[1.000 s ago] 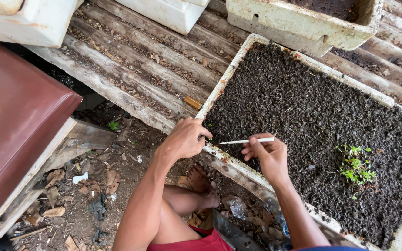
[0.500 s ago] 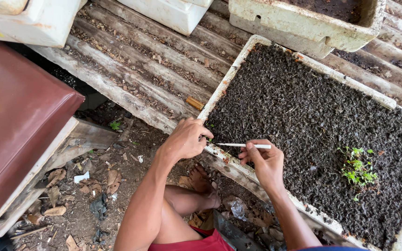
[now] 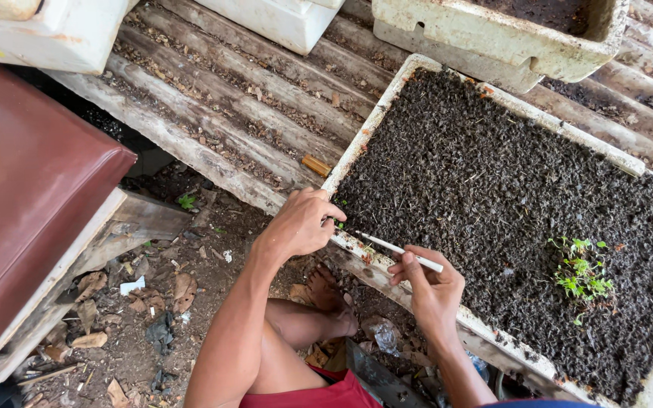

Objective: The person uses a small tool to lift delicate seedlings from a dense tray and places them into a tray of dark soil, spacing them out.

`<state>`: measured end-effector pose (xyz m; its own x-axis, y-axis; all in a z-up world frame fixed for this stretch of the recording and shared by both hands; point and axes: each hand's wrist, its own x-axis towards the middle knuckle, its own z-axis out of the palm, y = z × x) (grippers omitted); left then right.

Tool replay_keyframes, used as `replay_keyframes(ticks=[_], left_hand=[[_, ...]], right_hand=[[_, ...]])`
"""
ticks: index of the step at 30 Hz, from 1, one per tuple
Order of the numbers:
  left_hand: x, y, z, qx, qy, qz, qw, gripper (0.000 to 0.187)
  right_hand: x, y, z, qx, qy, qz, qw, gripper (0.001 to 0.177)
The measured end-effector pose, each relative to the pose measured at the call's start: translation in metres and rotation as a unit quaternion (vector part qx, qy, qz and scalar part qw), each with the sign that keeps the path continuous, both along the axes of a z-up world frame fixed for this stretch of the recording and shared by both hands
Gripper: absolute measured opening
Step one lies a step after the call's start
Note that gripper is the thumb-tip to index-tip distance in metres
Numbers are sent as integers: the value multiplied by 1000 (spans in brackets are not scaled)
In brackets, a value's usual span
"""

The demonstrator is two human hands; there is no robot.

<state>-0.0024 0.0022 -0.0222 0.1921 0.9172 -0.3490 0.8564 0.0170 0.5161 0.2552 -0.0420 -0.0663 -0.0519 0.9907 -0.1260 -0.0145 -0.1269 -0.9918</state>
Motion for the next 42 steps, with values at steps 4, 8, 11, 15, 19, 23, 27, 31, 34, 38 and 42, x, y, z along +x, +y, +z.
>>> replay_keyframes(ticks=[4, 8, 11, 15, 19, 23, 27, 31, 34, 38, 42], left_hand=[[2, -2, 24, 16, -29, 19, 999, 28], [1, -3, 23, 18, -41, 26, 999, 28], [2, 0, 17, 22, -39, 25, 999, 27], [-1, 1, 15, 37, -37, 36, 998, 27], [5, 3, 23, 72, -46, 46, 995, 26], [18, 14, 13, 185, -75, 52, 979, 21], [56, 17, 3, 345, -119, 28, 931, 35], [116, 14, -2, 343, -151, -56, 926, 40], [167, 19, -13, 373, -178, -120, 903, 15], [238, 21, -32, 346, -126, -187, 911, 9], [302, 29, -45, 277, -117, -144, 943, 20]], right_hand=[[-4, 7, -11, 64, 62, -15, 996, 14], [-6, 9, -6, 55, 63, -14, 996, 14], [-5, 8, -1, 54, 57, -15, 997, 15], [-6, 11, 4, 61, 62, -10, 996, 15], [12, 11, 4, 65, 50, -35, 996, 16], [59, 21, 14, 107, 76, -85, 988, 15], [150, 30, 20, 129, 101, -143, 976, 13], [225, 17, 61, 99, 11, -190, 977, 12], [271, 13, 61, 110, -20, -233, 966, 15], [302, 11, 54, 139, 68, -275, 949, 9], [306, 17, 53, 126, 92, -240, 958, 12]])
